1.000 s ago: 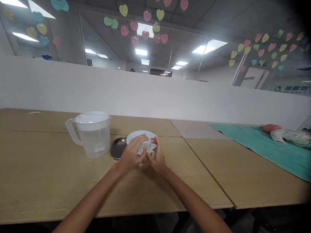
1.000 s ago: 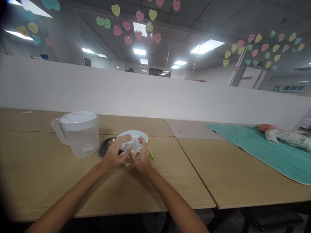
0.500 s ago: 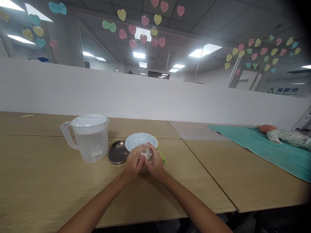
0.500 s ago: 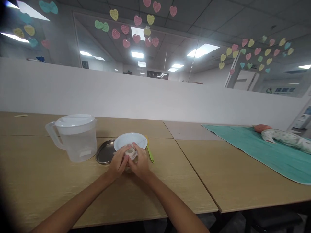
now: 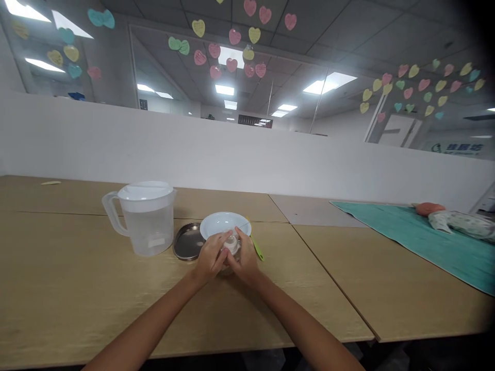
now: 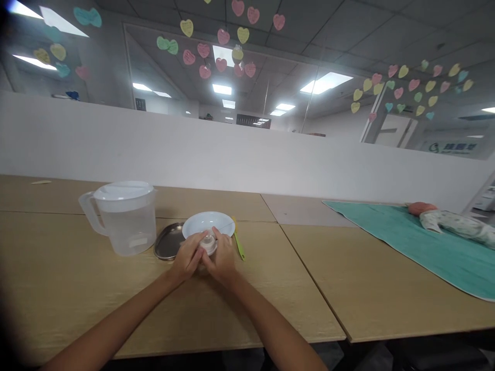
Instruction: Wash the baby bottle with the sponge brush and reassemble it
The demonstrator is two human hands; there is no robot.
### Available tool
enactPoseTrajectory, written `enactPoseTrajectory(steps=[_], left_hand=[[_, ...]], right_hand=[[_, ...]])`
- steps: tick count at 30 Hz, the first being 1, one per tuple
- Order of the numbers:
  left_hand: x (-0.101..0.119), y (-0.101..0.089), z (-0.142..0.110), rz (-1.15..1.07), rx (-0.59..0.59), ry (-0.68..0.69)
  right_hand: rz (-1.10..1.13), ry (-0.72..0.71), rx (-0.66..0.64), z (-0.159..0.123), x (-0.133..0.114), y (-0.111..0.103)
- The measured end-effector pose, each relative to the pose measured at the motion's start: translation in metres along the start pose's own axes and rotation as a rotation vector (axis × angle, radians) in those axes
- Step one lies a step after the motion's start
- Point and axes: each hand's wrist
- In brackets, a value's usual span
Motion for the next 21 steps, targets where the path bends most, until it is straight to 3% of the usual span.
enactPoseTrajectory(steps=[4,7,10,14,21], left_hand=[[-0.008,-0.010,-0.008,0.003,0.065,0.003],[-0.011,-0.019,-0.009,-0.020,0.136,-0.071],[-0.007,-0.023,-0.006,0.066,0.042,-0.107],[0.001,-0.018,-0.001,0.227,-0.122,-0.041],[0.006,-0.011,0.001,0.257,-0.108,-0.146]], right_hand=[[-0.050,-0.071,-0.050,-0.002,0.002,-0.001],[0.046,-0.023,-0.025,-0.001,0.003,-0.005],[0.112,0.023,-0.030,0.001,0.004,-0.010],[0.131,0.071,-0.080,0.001,0.004,-0.011],[0.192,0.137,-0.050,0.002,0.000,-0.011]])
Point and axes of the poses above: each hand's wrist, its own z-axis towards the middle knuckle, its own y-axis out of the palm, x = y × z, and after that the axes turned 12 degrees about -x, right-handed
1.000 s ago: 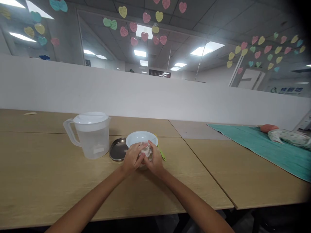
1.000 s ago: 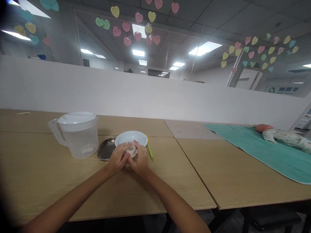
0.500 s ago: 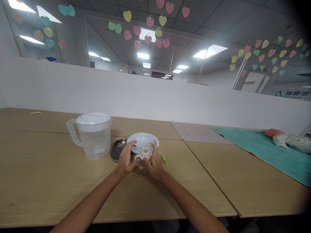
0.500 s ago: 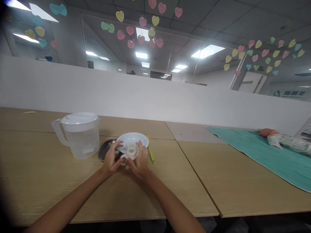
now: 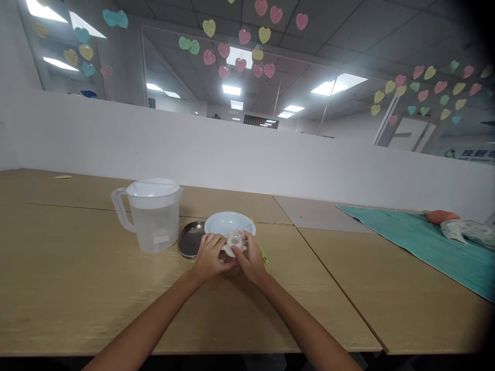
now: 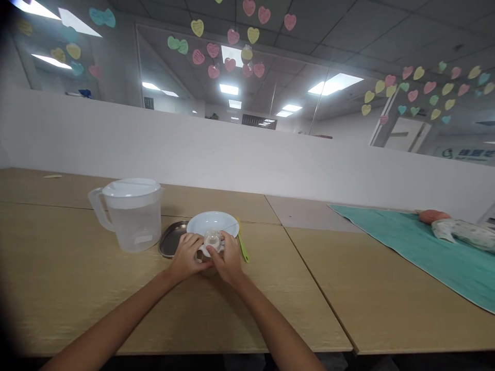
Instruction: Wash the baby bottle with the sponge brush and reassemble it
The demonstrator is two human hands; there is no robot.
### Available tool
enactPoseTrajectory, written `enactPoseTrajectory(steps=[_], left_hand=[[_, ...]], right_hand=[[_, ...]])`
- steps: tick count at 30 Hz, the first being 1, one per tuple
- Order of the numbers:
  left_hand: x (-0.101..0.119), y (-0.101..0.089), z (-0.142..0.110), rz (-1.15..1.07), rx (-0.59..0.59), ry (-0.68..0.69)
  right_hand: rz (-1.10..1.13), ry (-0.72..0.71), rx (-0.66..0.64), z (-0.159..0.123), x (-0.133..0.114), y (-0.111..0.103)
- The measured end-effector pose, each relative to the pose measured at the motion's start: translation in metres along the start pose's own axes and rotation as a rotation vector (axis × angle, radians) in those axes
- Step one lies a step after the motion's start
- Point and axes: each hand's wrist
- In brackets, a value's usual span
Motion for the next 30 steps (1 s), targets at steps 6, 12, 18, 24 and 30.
enactPoseTrajectory(steps=[6,12,18,24,30], left_hand=[[-0.002,0.003,0.000,-0.020,-0.009,0.006],[-0.001,0.003,-0.002,-0.087,0.002,0.016],[0.000,0.005,-0.001,-0.118,0.002,-0.011],[-0.001,0.005,-0.001,-0.161,-0.047,-0.020],[-0.002,0.005,-0.002,-0.152,-0.032,-0.035]], right_hand=[[0.051,0.043,-0.005,0.001,0.002,0.001],[0.049,0.032,-0.006,0.003,0.002,0.001],[-0.092,-0.027,-0.045,0.004,-0.002,-0.003],[-0.034,-0.154,0.106,0.001,-0.001,-0.007],[0.146,0.063,0.244,0.014,0.013,-0.021]])
Point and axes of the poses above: each hand's wrist, its own z-axis towards the middle knuckle, its own y-axis out of the palm, x = y × z, and after that the axes turned 12 degrees about -x, right-handed
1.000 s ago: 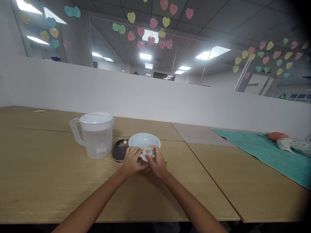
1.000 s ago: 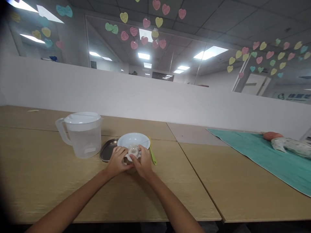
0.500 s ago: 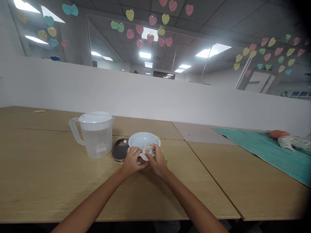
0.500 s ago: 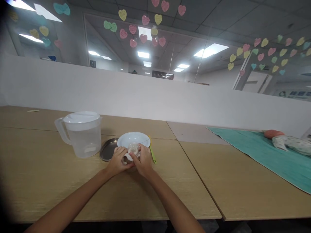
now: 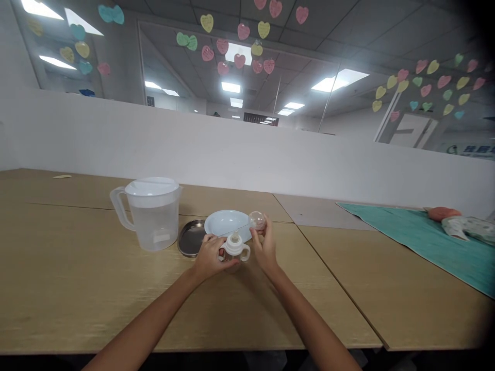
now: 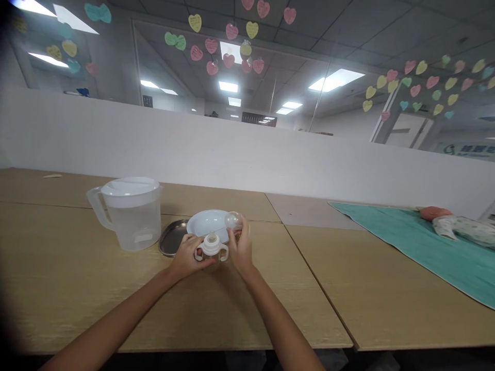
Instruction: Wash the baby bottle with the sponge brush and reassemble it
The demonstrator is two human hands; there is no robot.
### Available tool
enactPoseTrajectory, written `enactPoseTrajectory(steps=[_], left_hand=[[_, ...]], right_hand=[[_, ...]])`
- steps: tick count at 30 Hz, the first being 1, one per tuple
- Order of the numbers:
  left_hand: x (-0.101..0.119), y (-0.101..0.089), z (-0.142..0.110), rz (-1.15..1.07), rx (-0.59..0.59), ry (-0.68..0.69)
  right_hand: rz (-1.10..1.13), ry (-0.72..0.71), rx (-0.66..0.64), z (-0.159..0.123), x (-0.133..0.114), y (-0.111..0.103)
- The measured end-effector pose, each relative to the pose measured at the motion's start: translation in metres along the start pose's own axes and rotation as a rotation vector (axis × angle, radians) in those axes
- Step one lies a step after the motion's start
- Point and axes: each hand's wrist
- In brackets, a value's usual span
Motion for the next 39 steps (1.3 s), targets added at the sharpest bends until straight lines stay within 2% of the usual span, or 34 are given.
enactPoseTrajectory(steps=[3,5,9,14,21,27,32,35,39], left_hand=[[0.000,0.000,0.000,0.003,0.002,0.009],[0.000,-0.001,0.000,0.002,0.000,0.015],[0.001,-0.001,0.001,0.000,-0.015,0.012],[0.000,0.000,0.001,-0.002,-0.011,0.010],[0.002,-0.002,0.001,0.022,-0.011,0.018],[0.003,-0.003,0.001,0.017,-0.006,0.004],[0.004,-0.001,0.001,0.020,-0.020,-0.003],[0.005,0.000,0.001,0.020,-0.005,0.000],[0.007,0.000,0.003,0.017,-0.003,-0.013]], right_hand=[[-0.039,0.052,-0.157,0.008,0.015,-0.004],[-0.083,0.043,-0.206,0.010,0.026,-0.005],[-0.135,-0.013,-0.243,0.009,0.038,-0.005],[-0.198,-0.079,-0.321,0.005,0.040,0.000],[-0.228,-0.064,-0.358,0.003,0.039,0.004],[-0.169,-0.013,-0.258,0.003,0.019,-0.003],[-0.160,-0.165,-0.382,-0.007,-0.011,0.002],[-0.215,-0.143,-0.359,-0.011,-0.020,0.006],[-0.145,-0.075,-0.399,-0.009,-0.020,0.006]])
Point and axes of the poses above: each hand's wrist, its own z-axis towards the middle knuckle, its own y-axis out of the palm, x = y × z, and after that the axes turned 12 degrees about -x, right-handed
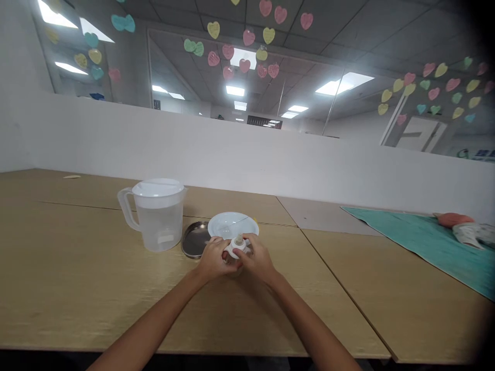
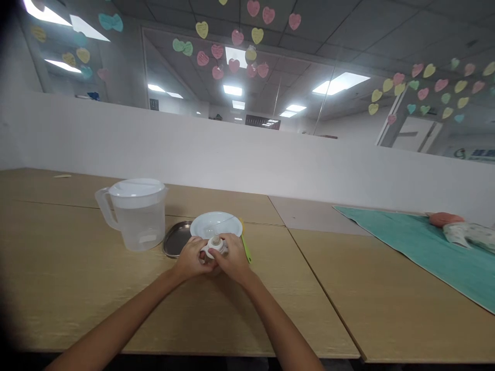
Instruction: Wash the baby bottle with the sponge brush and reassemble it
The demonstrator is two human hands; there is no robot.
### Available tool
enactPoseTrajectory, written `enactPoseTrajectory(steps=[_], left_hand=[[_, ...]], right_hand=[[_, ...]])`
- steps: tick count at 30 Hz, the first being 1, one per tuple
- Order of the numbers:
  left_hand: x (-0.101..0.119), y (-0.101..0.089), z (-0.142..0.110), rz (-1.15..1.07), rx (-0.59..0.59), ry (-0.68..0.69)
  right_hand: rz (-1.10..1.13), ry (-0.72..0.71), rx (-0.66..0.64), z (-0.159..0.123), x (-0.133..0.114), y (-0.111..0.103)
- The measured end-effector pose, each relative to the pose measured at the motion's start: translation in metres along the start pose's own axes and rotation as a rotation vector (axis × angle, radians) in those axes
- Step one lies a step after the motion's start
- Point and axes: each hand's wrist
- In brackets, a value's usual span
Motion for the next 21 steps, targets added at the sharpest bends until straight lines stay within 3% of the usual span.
enactPoseTrajectory(steps=[7,14,19,21], left_hand=[[0.000,-0.001,0.000,-0.022,-0.011,0.001],[-0.002,-0.004,0.000,-0.024,-0.042,0.007],[0.001,-0.006,0.000,-0.025,-0.057,0.012],[0.001,-0.006,0.000,-0.028,-0.058,0.013]], right_hand=[[0.218,0.018,-0.108,0.004,0.006,-0.006],[0.597,0.012,-0.267,0.007,0.014,-0.010],[0.368,0.080,0.074,0.006,0.030,-0.013],[0.315,0.083,0.125,0.004,0.027,-0.013]])
Point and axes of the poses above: each hand's wrist, its own z-axis towards the middle knuckle, its own y-axis out of the palm, x = y × z, and after that the axes turned 12 degrees about -x, right-handed
